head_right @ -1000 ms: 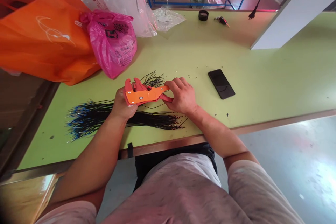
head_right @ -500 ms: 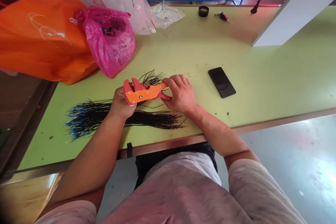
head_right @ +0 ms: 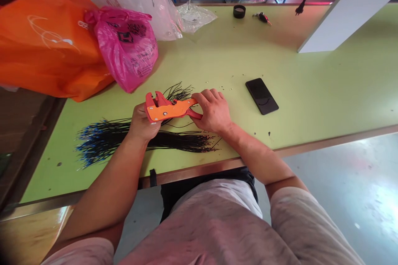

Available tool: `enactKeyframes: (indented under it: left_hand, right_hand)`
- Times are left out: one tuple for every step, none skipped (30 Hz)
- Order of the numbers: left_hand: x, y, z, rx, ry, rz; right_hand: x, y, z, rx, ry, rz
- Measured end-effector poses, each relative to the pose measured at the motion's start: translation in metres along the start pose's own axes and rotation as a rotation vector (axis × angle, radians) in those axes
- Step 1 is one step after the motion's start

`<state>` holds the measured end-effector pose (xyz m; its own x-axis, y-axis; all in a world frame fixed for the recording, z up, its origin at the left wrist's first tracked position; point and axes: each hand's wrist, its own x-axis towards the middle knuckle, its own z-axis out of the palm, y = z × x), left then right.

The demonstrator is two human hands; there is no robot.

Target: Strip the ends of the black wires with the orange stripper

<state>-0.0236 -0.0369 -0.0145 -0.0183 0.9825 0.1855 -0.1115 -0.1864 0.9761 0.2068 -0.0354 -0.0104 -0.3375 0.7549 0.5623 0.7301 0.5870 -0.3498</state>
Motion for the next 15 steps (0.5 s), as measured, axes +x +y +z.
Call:
enactKeyframes:
  left_hand:
    - [0.0004, -0.0009, -0.0003, -0.002, -0.003, 0.007]
    - [0.0009, -0.0019, -0.0006, -0.003, -0.004, 0.020]
    - [0.0015, -0.0029, -0.0008, -0.001, -0.002, 0.039]
    - [0.0021, -0.0038, -0.0008, 0.002, 0.004, 0.060]
    - [0.0025, -0.0044, -0.0005, 0.005, 0.009, 0.076]
    - [0.0027, -0.0047, -0.0001, 0.002, 0.013, 0.084]
    - [0.0026, -0.0045, 0.0006, -0.006, 0.017, 0.084]
    - [0.0023, -0.0039, 0.0013, -0.018, 0.018, 0.076]
    - [0.0018, -0.0030, 0.0021, -0.033, 0.016, 0.063]
    - [0.0012, -0.0020, 0.0027, -0.047, 0.009, 0.044]
    - [0.0007, -0.0008, 0.0032, -0.059, -0.001, 0.021]
    - [0.0003, 0.0003, 0.0036, -0.068, -0.011, -0.005]
    - [0.0001, 0.0013, 0.0039, -0.074, -0.020, -0.031]
    - [0.0002, 0.0022, 0.0041, -0.079, -0.025, -0.051]
    - [0.0005, 0.0029, 0.0043, -0.083, -0.021, -0.062]
  right_hand:
    - [-0.0001, -0.0001, -0.0001, -0.015, -0.007, 0.004]
    - [-0.0005, -0.0001, 0.0000, -0.029, -0.021, 0.012]
    - [-0.0011, -0.0002, 0.0003, -0.042, -0.040, 0.023]
    - [-0.0019, -0.0002, 0.0008, -0.054, -0.060, 0.037]
    - [-0.0028, -0.0003, 0.0014, -0.064, -0.078, 0.051]
    - [-0.0037, -0.0004, 0.0021, -0.072, -0.090, 0.065]
    - [-0.0046, -0.0006, 0.0028, -0.078, -0.095, 0.075]
    - [-0.0052, -0.0006, 0.0034, -0.081, -0.092, 0.079]
    - [-0.0055, -0.0006, 0.0039, -0.078, -0.081, 0.076]
    - [-0.0055, -0.0004, 0.0043, -0.067, -0.064, 0.063]
    - [-0.0052, 0.0001, 0.0047, -0.049, -0.041, 0.042]
    - [-0.0048, 0.0008, 0.0049, -0.028, -0.012, 0.018]
    - [-0.0042, 0.0018, 0.0052, -0.007, 0.017, -0.006]
    - [-0.0037, 0.0030, 0.0055, 0.011, 0.040, -0.027]
    - [-0.0033, 0.0044, 0.0058, 0.024, 0.055, -0.041]
